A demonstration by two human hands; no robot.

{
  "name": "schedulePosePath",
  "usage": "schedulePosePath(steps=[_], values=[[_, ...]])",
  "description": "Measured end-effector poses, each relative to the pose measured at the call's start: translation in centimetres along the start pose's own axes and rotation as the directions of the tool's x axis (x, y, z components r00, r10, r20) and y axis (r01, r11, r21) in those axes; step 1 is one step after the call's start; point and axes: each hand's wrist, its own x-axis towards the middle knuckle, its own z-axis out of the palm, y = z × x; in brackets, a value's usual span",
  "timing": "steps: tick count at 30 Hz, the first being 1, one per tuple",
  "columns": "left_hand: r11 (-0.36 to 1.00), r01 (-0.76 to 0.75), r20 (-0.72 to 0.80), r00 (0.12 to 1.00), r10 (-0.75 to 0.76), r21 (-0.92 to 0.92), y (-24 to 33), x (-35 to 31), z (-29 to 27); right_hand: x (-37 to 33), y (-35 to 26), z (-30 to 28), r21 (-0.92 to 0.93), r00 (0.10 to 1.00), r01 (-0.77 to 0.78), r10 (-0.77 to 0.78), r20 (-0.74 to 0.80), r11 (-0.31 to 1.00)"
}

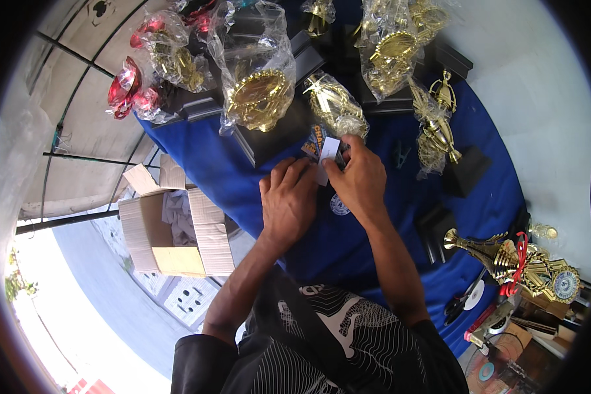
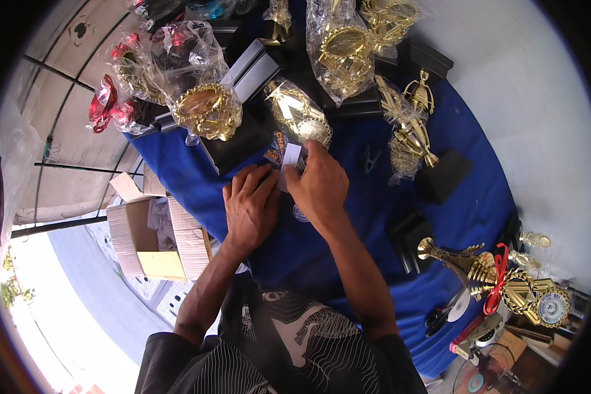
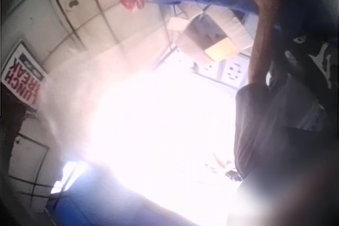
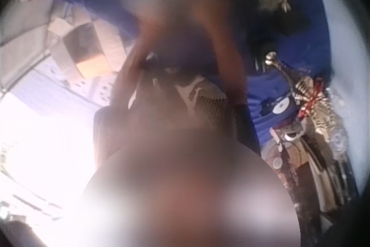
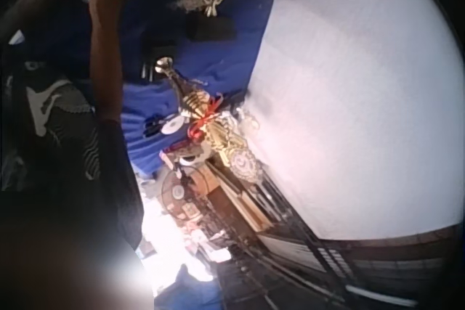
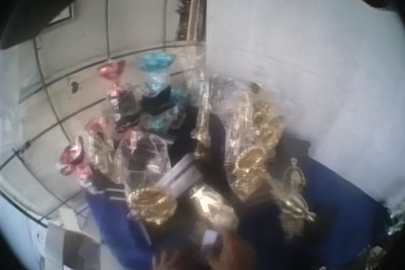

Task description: The person unwraps a gold trophy, ties a red ribbon around its neck, and attaches a circular badge to the top. They then select a rectangular sticker from a set and affix it to the trophy base before placing the finished trophy aside.

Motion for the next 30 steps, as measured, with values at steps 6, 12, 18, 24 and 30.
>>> schedulePosePath(steps=[6, 12, 18, 24, 30], values=[[0.999, 0.052, 0.037, 0.998, -0.051, -0.014, 0.1, 0.1, -0.1, 0.3, 0.7, 0.6, 0.209, 0.992, -0.124, 0.115, 0.053, 0.970], [0.998, 0.035, 0.078, 0.996, -0.039, 0.054, 0.5, 0.4, -0.2, 0.5, 1.3, 0.9, 0.341, 0.993, -0.118, 0.113, 0.034, 0.933], [0.998, 0.024, 0.076, 0.997, -0.028, 0.058, 0.2, 0.2, -0.1, 0.5, 2.2, 1.1, 0.501, 0.994, -0.099, 0.103, 0.020, 0.860], [0.999, 0.036, 0.027, 0.999, -0.037, 0.012, 0.2, 0.3, -0.2, 0.2, 3.5, -2.0, 0.751, 0.932, -0.362, 0.202, 0.301, 0.552], [0.537, 0.290, 0.220, 0.956, -0.192, -0.792, 2.6, -2.1, -2.3, -4.2, 3.1, -6.3, 0.802, 0.907, -0.400, 0.065, 0.416, 0.444]])
